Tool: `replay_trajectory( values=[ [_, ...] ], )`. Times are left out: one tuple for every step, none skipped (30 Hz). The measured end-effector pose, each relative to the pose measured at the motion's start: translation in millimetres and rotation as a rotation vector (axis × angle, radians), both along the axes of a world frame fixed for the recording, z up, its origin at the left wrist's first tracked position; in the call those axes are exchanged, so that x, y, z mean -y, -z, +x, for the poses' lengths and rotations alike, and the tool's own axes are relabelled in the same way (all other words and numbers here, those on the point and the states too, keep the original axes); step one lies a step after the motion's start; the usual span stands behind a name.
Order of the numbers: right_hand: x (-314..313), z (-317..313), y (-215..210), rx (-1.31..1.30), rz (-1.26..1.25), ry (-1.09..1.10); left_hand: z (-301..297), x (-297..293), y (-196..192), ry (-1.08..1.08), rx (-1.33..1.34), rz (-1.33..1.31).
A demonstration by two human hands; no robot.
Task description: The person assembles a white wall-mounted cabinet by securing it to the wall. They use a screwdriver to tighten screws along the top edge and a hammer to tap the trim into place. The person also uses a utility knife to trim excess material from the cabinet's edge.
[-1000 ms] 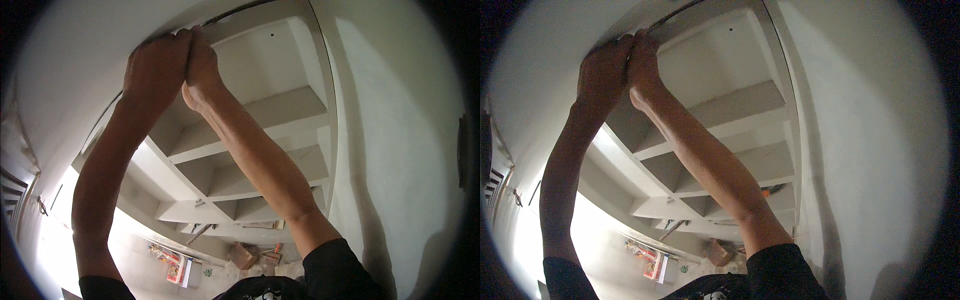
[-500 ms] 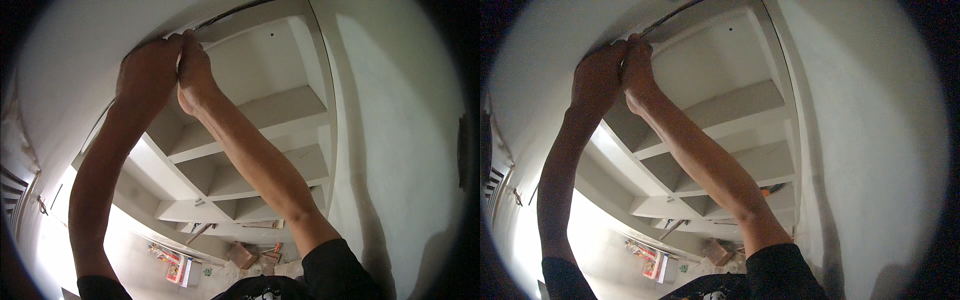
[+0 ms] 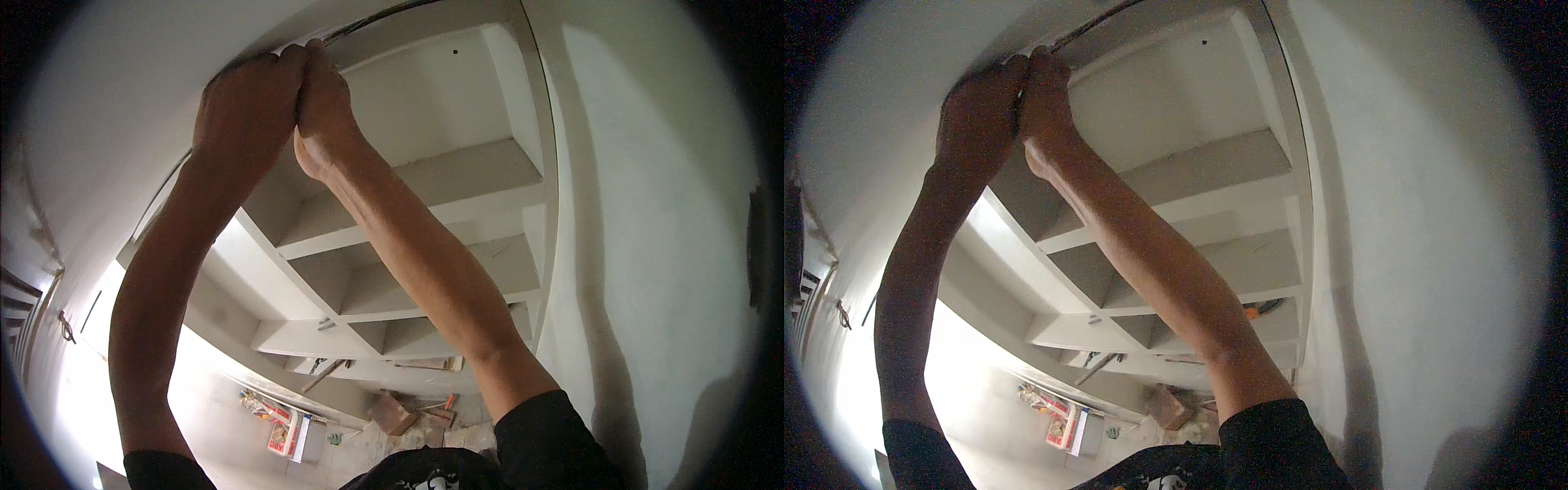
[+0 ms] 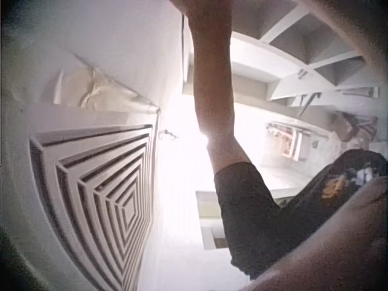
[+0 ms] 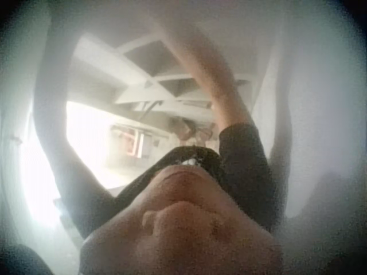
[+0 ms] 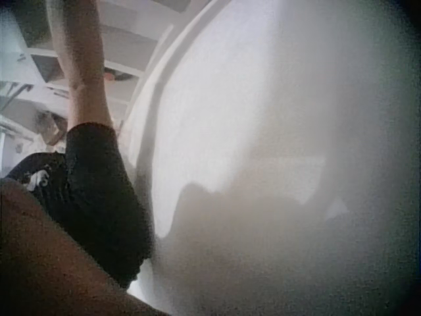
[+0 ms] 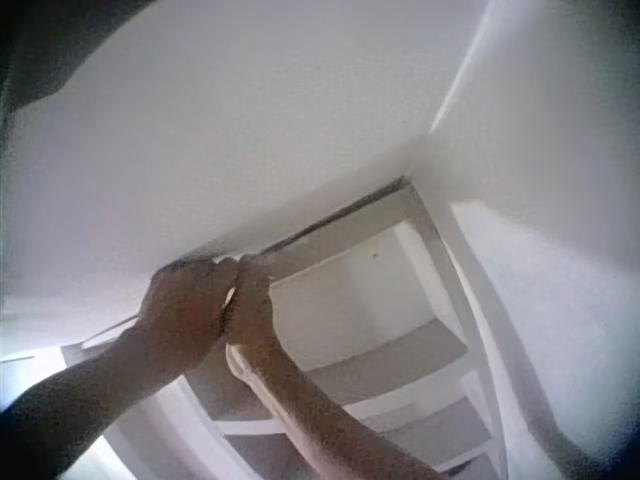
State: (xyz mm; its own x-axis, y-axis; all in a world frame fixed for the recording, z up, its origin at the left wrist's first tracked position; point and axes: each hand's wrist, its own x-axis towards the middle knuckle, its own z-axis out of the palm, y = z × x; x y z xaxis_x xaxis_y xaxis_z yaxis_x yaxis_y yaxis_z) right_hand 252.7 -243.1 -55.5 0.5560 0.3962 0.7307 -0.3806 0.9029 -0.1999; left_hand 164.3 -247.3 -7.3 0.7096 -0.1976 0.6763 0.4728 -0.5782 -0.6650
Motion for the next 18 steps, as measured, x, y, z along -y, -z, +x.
replay_trajectory(
  values=[
    [0.3, -0.9, 1.5, 0.005, -0.001, -0.018, 4.1, -2.2, -1.4, -0.040, -0.006, -0.019],
    [1.1, -1.1, 3.5, 0.011, -0.002, -0.037, 4.9, -4.4, -1.3, -0.080, -0.012, -0.038],
    [3.9, 1.8, 2.7, 0.016, 0.002, -0.042, 4.4, -4.1, -1.1, -0.058, -0.006, -0.020],
    [3.4, 0.9, 1.5, 0.000, -0.003, -0.008, 2.0, -4.1, -0.5, -0.035, 0.000, -0.002],
    [1.9, -2.3, 0.5, -0.017, -0.008, 0.025, 0.9, -4.1, -1.3, -0.012, 0.006, 0.017],
    [1.1, -5.2, 0.8, -0.033, -0.018, 0.053, 0.3, -6.3, -1.2, 0.009, 0.007, 0.024],
    [1.8, -4.4, 0.2, -0.029, -0.031, 0.038, -0.1, -8.2, -1.2, 0.030, 0.007, 0.031],
    [2.9, -2.7, -0.8, -0.025, -0.043, 0.024, -0.1, -9.2, -1.2, 0.051, 0.008, 0.038],
    [3.5, -3.6, 0.2, -0.023, -0.057, 0.002, -0.2, -10.1, -0.1, 0.035, 0.008, 0.038],
    [5.4, -2.8, 3.2, 0.018, -0.026, -0.030, 1.3, -10.3, 0.8, 0.018, 0.007, 0.039],
    [8.2, -0.7, 7.3, 0.058, 0.004, -0.063, 2.2, -11.0, 1.6, 0.001, 0.007, 0.040],
    [11.8, 1.1, 7.6, 0.100, 0.041, -0.089, 3.6, -8.6, -0.2, -0.030, 0.000, 0.019],
    [8.4, -0.4, 6.5, 0.089, 0.061, -0.074, 4.8, -6.7, -1.9, -0.060, -0.008, -0.002],
    [1.8, -3.5, 4.9, 0.077, 0.081, -0.058, 5.1, -5.1, -3.0, -0.091, -0.015, -0.022],
    [0.0, -4.9, 2.8, 0.066, 0.098, -0.035, 3.3, -7.5, -2.9, -0.045, -0.011, -0.013],
    [-0.9, -4.7, 1.7, 0.040, 0.047, 0.002, -1.9, -12.0, -2.6, 0.002, -0.007, -0.004],
    [-1.8, -4.5, 1.0, 0.013, -0.004, 0.039, -3.7, -14.4, -2.5, 0.049, -0.003, 0.006],
    [-2.6, -7.5, 0.9, -0.017, -0.058, 0.062, -4.5, -14.6, -1.6, 0.043, 0.009, 0.017]
  ],
)
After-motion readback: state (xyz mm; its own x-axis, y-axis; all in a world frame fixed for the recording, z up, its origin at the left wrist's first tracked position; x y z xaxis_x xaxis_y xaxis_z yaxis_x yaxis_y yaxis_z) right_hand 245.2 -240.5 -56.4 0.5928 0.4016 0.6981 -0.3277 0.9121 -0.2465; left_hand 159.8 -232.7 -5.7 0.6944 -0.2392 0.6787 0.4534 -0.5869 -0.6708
